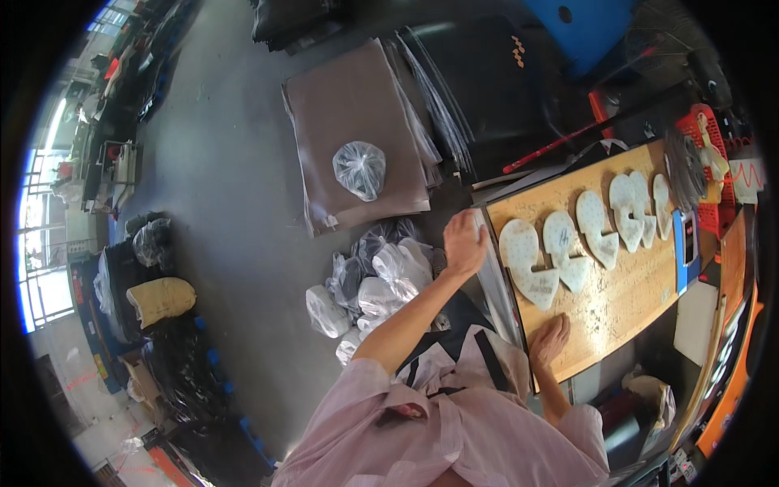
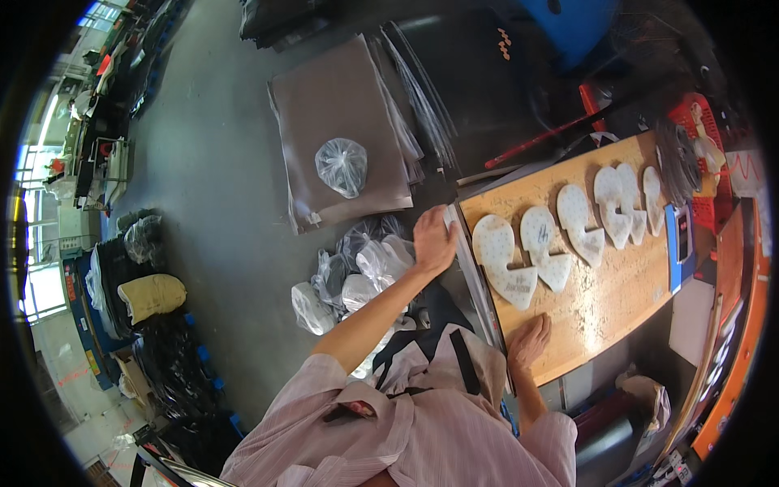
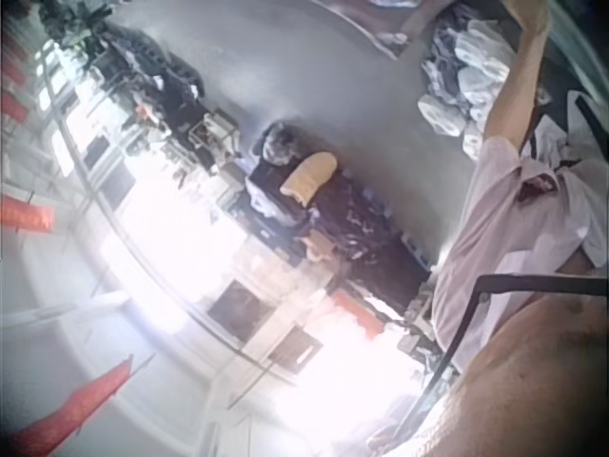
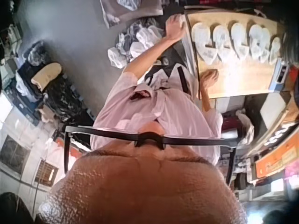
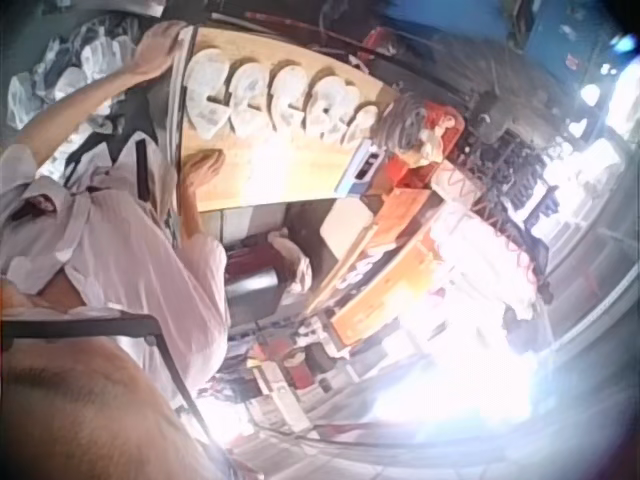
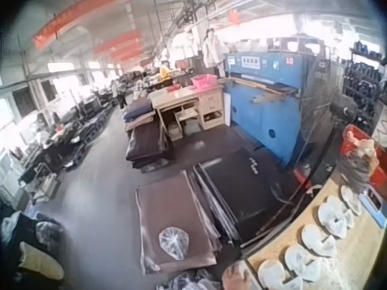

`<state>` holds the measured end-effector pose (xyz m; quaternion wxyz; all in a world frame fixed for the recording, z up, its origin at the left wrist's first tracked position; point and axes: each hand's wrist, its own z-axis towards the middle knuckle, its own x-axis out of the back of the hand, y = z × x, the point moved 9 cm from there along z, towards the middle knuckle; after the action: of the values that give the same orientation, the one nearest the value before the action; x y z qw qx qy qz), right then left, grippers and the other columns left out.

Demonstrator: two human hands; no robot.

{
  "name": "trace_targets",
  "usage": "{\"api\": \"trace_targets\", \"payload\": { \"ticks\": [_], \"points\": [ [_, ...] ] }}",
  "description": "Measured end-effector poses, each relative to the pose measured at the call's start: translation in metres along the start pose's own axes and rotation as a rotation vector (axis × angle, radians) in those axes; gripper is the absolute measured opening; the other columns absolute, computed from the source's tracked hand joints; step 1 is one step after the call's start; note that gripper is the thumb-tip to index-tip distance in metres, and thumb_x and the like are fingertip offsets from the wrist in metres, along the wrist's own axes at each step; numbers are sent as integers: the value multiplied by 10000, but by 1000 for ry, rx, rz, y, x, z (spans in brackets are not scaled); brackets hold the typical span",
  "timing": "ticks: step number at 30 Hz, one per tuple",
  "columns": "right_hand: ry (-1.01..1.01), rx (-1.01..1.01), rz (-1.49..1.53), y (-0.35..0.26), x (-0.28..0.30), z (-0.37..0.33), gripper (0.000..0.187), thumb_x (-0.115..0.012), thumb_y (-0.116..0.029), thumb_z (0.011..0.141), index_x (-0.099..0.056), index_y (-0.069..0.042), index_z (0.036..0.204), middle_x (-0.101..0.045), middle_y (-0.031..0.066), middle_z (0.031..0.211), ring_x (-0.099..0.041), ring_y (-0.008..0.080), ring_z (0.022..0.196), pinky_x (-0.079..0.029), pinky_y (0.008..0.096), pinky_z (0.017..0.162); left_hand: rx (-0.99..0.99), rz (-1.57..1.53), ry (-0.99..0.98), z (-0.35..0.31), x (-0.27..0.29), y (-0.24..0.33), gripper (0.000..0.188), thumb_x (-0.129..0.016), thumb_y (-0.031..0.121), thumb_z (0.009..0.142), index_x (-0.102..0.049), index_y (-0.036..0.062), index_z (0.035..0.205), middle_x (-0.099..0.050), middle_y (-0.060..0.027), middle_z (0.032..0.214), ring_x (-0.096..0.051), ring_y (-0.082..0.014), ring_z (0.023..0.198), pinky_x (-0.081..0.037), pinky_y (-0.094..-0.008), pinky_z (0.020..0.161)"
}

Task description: The person picks white shoe insole pieces from a wooden board and places them on a conveyor belt. They then apply black adhesive sheets to the insoles using a roller and press them down. The person repeats this process for multiple insoles, handling each one individually.

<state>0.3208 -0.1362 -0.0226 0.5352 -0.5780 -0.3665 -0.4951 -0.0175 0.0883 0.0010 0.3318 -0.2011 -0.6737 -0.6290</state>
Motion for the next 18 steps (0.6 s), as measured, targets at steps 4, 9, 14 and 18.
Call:
{"api": "trace_targets", "payload": {
  "ticks": [4,9,14,18],
  "points": [
    [43,25,-20,4,12,-9,506,-557,-145,1017,-458,69,1464,-473,276,1523,-443,486,1402,-355,580,1162,63,6,33,24,-34,13,290,-616,240,975,-646,16,1158,-665,-189,1141,-621,-385,1118,-473,-516,985],
    [182,122,68,8,4,-6,514,-494,-276,1062,-504,77,1436,-529,302,1468,-481,505,1377,-382,587,1148,42,254,-56,65,-85,7,363,-543,369,1003,-691,96,815,-692,-137,843,-665,-331,844,-530,-475,754],
    [151,98,87,4,11,-5,522,-512,-287,1075,-503,89,1436,-522,320,1471,-494,514,1361,-394,602,1131,34,132,20,63,-73,-2,440,-521,357,1045,-693,8,839,-695,-212,896,-675,-389,893,-551,-510,818],
    [184,136,87,-8,24,14,543,-536,-384,1043,-532,67,1344,-581,281,1363,-555,488,1278,-471,625,1013,33,37,35,68,-69,-1,381,-571,313,1043,-699,8,854,-690,-206,899,-677,-404,917,-561,-514,819]
  ]
}}
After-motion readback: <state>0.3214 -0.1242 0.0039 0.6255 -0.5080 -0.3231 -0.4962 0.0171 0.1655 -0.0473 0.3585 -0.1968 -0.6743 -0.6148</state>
